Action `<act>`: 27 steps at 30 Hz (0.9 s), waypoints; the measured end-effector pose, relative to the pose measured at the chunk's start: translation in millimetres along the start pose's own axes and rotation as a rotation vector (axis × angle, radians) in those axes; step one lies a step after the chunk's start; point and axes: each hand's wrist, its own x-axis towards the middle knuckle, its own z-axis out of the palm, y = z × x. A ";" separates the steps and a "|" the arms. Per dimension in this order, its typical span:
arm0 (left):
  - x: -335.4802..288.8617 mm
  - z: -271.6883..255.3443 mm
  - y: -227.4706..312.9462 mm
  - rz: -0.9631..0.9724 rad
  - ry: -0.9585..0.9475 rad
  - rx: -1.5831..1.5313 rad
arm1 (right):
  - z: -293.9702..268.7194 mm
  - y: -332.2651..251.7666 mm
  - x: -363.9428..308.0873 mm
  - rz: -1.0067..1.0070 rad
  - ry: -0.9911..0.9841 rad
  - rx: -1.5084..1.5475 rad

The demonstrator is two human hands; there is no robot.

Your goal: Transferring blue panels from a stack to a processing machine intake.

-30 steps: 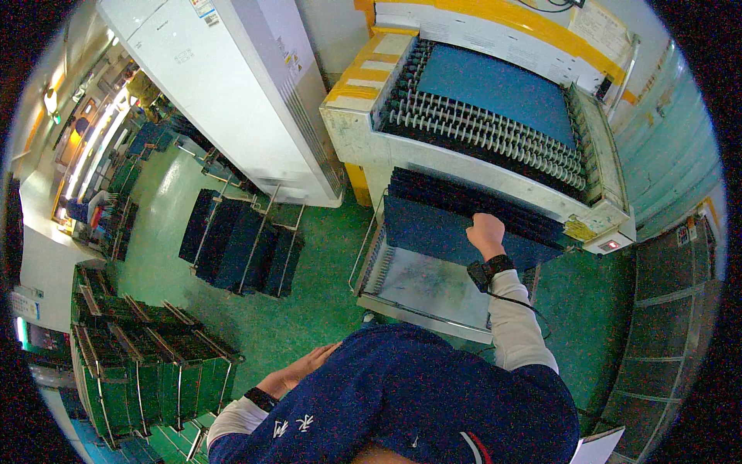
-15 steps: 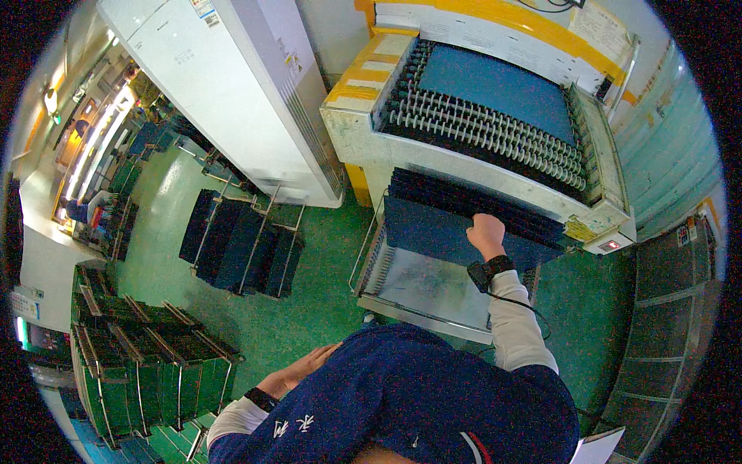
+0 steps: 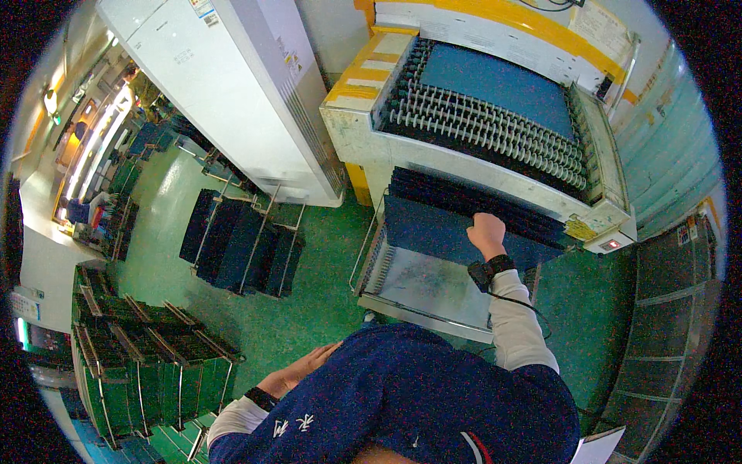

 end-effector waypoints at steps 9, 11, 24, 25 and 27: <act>1.7 -0.6 -1.7 -0.012 -0.010 -0.005 | 1.8 0.5 2.8 0.009 0.004 -0.007; 1.5 2.8 -5.9 -0.016 -0.011 0.010 | 2.0 1.0 3.1 0.008 0.004 -0.005; -0.9 5.0 -15.2 0.024 -0.007 -0.028 | -1.8 -0.5 1.1 0.001 0.007 -0.001; -0.8 6.2 -17.0 0.022 -0.008 -0.023 | -1.2 -0.2 1.2 0.002 0.008 -0.005; -0.8 7.4 -19.3 0.022 -0.008 -0.021 | -0.9 -0.7 1.4 0.002 0.013 -0.012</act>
